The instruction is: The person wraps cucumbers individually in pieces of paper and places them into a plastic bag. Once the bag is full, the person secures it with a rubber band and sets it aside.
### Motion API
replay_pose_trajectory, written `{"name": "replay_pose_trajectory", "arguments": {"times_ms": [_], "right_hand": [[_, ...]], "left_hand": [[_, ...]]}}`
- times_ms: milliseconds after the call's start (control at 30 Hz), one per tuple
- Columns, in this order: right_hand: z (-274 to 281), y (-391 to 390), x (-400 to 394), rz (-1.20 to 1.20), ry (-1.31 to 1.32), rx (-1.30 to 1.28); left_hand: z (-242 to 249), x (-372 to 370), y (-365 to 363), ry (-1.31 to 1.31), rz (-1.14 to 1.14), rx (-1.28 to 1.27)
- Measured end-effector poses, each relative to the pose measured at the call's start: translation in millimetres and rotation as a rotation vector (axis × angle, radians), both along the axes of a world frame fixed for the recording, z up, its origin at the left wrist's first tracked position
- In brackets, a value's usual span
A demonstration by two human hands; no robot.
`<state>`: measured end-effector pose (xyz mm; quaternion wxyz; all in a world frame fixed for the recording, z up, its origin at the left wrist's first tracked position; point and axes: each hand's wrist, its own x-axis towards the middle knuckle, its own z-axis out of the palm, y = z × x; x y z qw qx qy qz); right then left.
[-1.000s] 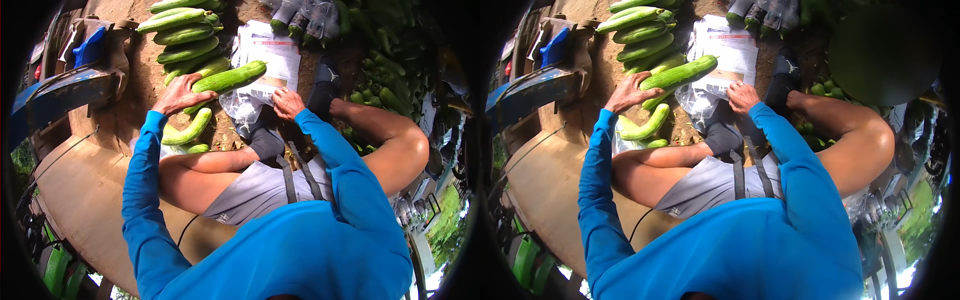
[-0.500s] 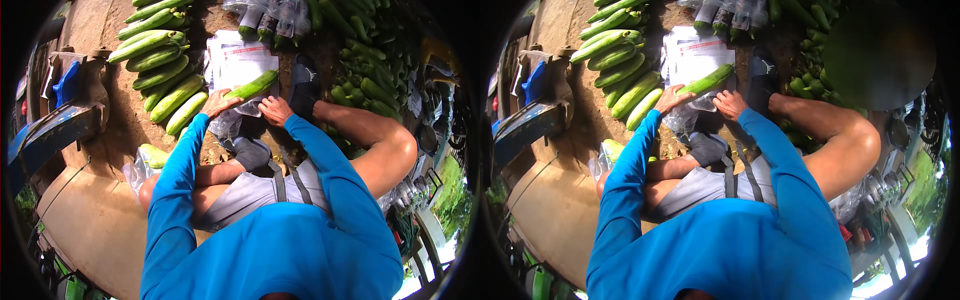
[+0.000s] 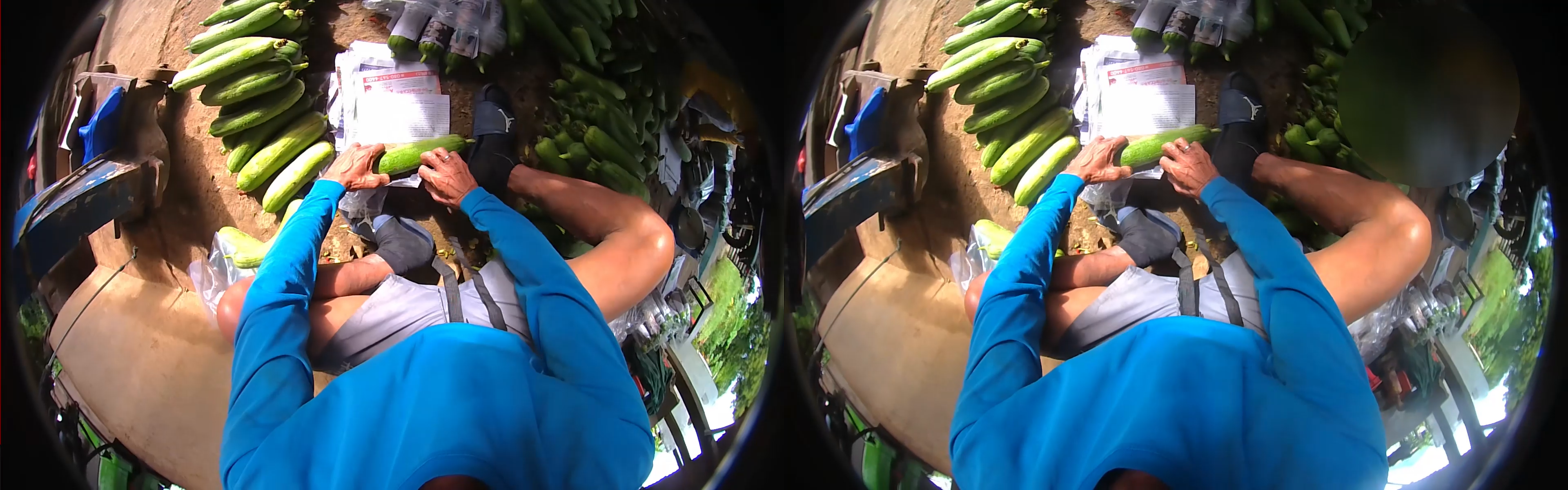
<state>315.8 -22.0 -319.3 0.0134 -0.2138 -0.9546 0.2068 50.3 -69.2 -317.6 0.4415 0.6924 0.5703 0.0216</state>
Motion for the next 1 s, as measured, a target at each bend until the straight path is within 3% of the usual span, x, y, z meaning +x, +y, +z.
{"name": "replay_pose_trajectory", "arguments": {"times_ms": [167,367,467,533,600,733,867,933,1000], "right_hand": [[-2.9,2.9,-3.8,-0.236,0.092,-0.081],[2.9,11.3,-10.7,-0.258,0.091,-0.077],[-3.8,22.2,-16.4,-0.296,0.055,-0.152],[-7.4,36.9,-24.2,-0.334,0.05,-0.261],[-19.1,50.2,-31.7,-0.418,0.04,-0.321],[-26.9,75.1,-40.9,-0.439,-0.045,-0.42],[-41.9,85.6,-42.9,-0.61,-0.038,-0.548],[-38.0,85.3,-41.1,-0.629,0.047,-0.481],[-27.4,81.1,-43.1,-0.609,0.182,-0.012]], "left_hand": [[-0.4,-9.5,2.7,0.029,-0.034,0.062],[8.0,-19.2,7.3,0.077,-0.031,0.117],[0.0,-34.5,1.6,0.02,0.234,0.271],[26.4,-30.7,5.8,0.085,0.374,0.376],[45.1,-16.4,5.2,0.215,0.235,0.62],[28.9,28.5,5.3,0.237,-0.024,0.569],[-14.7,46.1,4.4,0.265,0.078,0.476],[-24.0,52.7,7.2,0.316,0.137,0.514],[-24.1,54.5,15.0,0.316,0.158,0.483]]}}
